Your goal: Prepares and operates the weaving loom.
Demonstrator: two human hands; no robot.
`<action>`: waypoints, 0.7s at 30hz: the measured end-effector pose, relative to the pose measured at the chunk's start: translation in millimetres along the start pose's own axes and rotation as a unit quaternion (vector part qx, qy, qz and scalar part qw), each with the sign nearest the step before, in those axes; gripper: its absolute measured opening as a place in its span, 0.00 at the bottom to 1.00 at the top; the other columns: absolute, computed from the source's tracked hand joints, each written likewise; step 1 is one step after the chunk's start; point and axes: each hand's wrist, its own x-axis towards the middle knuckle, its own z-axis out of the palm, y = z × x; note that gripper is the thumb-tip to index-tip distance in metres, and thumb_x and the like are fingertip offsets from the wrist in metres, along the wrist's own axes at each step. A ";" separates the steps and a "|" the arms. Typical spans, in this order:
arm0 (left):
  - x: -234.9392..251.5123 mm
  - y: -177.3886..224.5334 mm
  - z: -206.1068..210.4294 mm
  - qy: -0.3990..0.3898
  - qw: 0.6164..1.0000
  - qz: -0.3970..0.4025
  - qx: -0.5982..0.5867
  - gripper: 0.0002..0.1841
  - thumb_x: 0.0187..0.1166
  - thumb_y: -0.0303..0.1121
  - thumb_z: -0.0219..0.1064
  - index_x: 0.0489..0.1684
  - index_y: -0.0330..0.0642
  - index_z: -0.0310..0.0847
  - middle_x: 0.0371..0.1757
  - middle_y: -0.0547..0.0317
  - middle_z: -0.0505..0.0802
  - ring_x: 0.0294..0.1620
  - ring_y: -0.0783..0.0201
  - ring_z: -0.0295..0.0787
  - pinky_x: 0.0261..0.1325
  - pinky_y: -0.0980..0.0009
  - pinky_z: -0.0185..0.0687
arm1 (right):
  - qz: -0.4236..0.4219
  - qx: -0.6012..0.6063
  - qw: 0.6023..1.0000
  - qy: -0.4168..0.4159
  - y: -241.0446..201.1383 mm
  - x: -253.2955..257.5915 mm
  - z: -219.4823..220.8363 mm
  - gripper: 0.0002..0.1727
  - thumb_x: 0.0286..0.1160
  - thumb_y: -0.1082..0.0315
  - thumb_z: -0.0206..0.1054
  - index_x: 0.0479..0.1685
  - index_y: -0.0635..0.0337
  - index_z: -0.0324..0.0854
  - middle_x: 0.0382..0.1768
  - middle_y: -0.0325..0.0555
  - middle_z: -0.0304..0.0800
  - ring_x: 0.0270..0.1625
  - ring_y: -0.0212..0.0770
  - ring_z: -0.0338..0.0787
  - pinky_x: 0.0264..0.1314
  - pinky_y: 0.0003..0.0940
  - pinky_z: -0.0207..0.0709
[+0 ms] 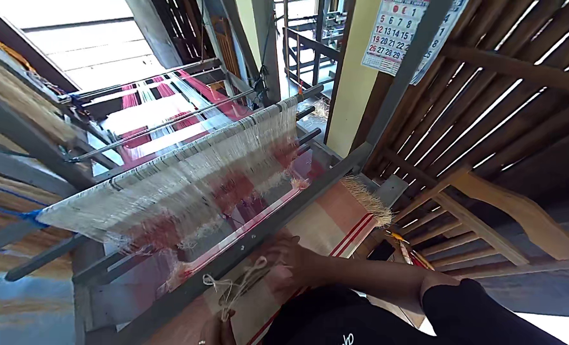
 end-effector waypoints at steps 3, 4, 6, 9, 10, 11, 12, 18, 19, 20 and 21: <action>8.7 9.9 12.4 0.053 0.998 0.014 -0.001 0.19 0.92 0.32 0.48 0.46 0.26 0.84 0.40 0.36 0.90 0.43 0.45 0.90 0.50 0.52 0.86 | -0.020 0.146 0.987 -0.068 -41.9 16.8 8.9 0.39 0.68 0.48 0.80 0.76 0.64 0.77 0.71 0.56 0.85 0.77 0.51 0.82 0.83 0.48 0.72; 10.0 14.5 17.2 0.051 0.998 0.021 -0.001 0.19 0.90 0.32 0.49 0.47 0.25 0.84 0.39 0.36 0.91 0.41 0.44 0.91 0.47 0.50 0.87 | 0.007 0.228 0.968 -0.109 -56.2 24.7 10.2 0.39 0.69 0.55 0.81 0.77 0.68 0.75 0.70 0.61 0.85 0.74 0.53 0.84 0.81 0.50 0.73; 10.9 17.4 26.5 0.034 0.999 0.031 0.002 0.18 0.84 0.31 0.52 0.52 0.22 0.83 0.45 0.32 0.92 0.46 0.39 0.93 0.49 0.43 0.88 | 0.094 0.382 0.910 -0.131 -76.7 41.3 16.6 0.29 0.81 0.61 0.70 0.75 0.72 0.74 0.65 0.63 0.87 0.67 0.51 0.88 0.75 0.49 0.78; 5.6 6.7 32.2 0.044 0.998 0.032 0.007 0.21 0.88 0.39 0.54 0.58 0.29 0.85 0.57 0.36 0.92 0.59 0.43 0.92 0.62 0.46 0.87 | 0.119 0.496 0.857 -0.076 -94.9 62.2 12.5 0.26 0.96 0.61 0.42 0.73 0.72 0.77 0.65 0.54 0.89 0.65 0.37 0.89 0.74 0.36 0.78; 2.9 -2.7 30.1 0.050 0.998 0.033 0.007 0.21 0.88 0.44 0.56 0.58 0.33 0.86 0.59 0.40 0.91 0.61 0.46 0.90 0.65 0.47 0.86 | 0.121 0.514 0.847 -0.061 -100.1 67.9 5.3 0.27 0.96 0.62 0.38 0.66 0.72 0.80 0.58 0.51 0.91 0.57 0.34 0.89 0.64 0.34 0.82; -0.8 -14.0 27.0 0.056 0.998 0.030 0.010 0.21 0.87 0.47 0.60 0.57 0.36 0.86 0.59 0.41 0.91 0.62 0.44 0.89 0.67 0.44 0.82 | 0.124 0.527 0.839 -0.055 -99.7 71.0 -1.1 0.27 0.96 0.63 0.36 0.59 0.71 0.80 0.53 0.48 0.91 0.55 0.33 0.90 0.62 0.34 0.84; -7.0 -25.7 22.9 0.063 0.998 0.019 0.025 0.22 0.85 0.51 0.63 0.56 0.40 0.87 0.59 0.43 0.91 0.64 0.44 0.87 0.70 0.41 0.77 | 0.126 0.533 0.835 -0.052 -93.8 71.5 -4.3 0.27 0.96 0.62 0.36 0.53 0.70 0.82 0.52 0.48 0.92 0.57 0.36 0.90 0.65 0.37 0.84; -53.2 -79.6 -5.3 0.187 0.980 0.046 -0.044 0.12 0.85 0.39 0.65 0.57 0.48 0.91 0.59 0.58 0.94 0.72 0.58 0.83 0.81 0.54 0.73 | 0.123 0.501 0.851 -0.098 -70.5 55.1 -11.1 0.34 0.98 0.50 0.34 0.52 0.66 0.83 0.55 0.53 0.94 0.56 0.50 0.95 0.61 0.49 0.91; -61.1 -81.5 -7.5 0.204 0.977 0.032 -0.059 0.12 0.84 0.36 0.65 0.57 0.46 0.90 0.59 0.56 0.93 0.70 0.59 0.84 0.77 0.56 0.78 | 0.136 0.507 0.845 -0.096 -71.1 50.4 -15.7 0.35 0.97 0.49 0.34 0.55 0.67 0.83 0.57 0.54 0.94 0.55 0.50 0.95 0.60 0.48 0.91; -68.3 -84.1 -7.3 0.226 0.972 0.005 -0.058 0.11 0.82 0.35 0.65 0.55 0.44 0.89 0.59 0.53 0.91 0.69 0.58 0.84 0.75 0.57 0.79 | 0.147 0.519 0.837 -0.093 -72.6 46.8 -21.6 0.34 0.97 0.48 0.35 0.57 0.67 0.83 0.57 0.55 0.94 0.54 0.51 0.96 0.60 0.48 0.91; -74.0 -88.5 -5.6 0.244 0.968 -0.030 -0.041 0.12 0.80 0.35 0.66 0.55 0.42 0.86 0.60 0.50 0.89 0.69 0.57 0.83 0.73 0.57 0.80 | 0.149 0.530 0.829 -0.092 -73.6 44.3 -27.6 0.34 0.97 0.47 0.36 0.56 0.65 0.83 0.56 0.54 0.95 0.53 0.50 0.97 0.59 0.48 0.92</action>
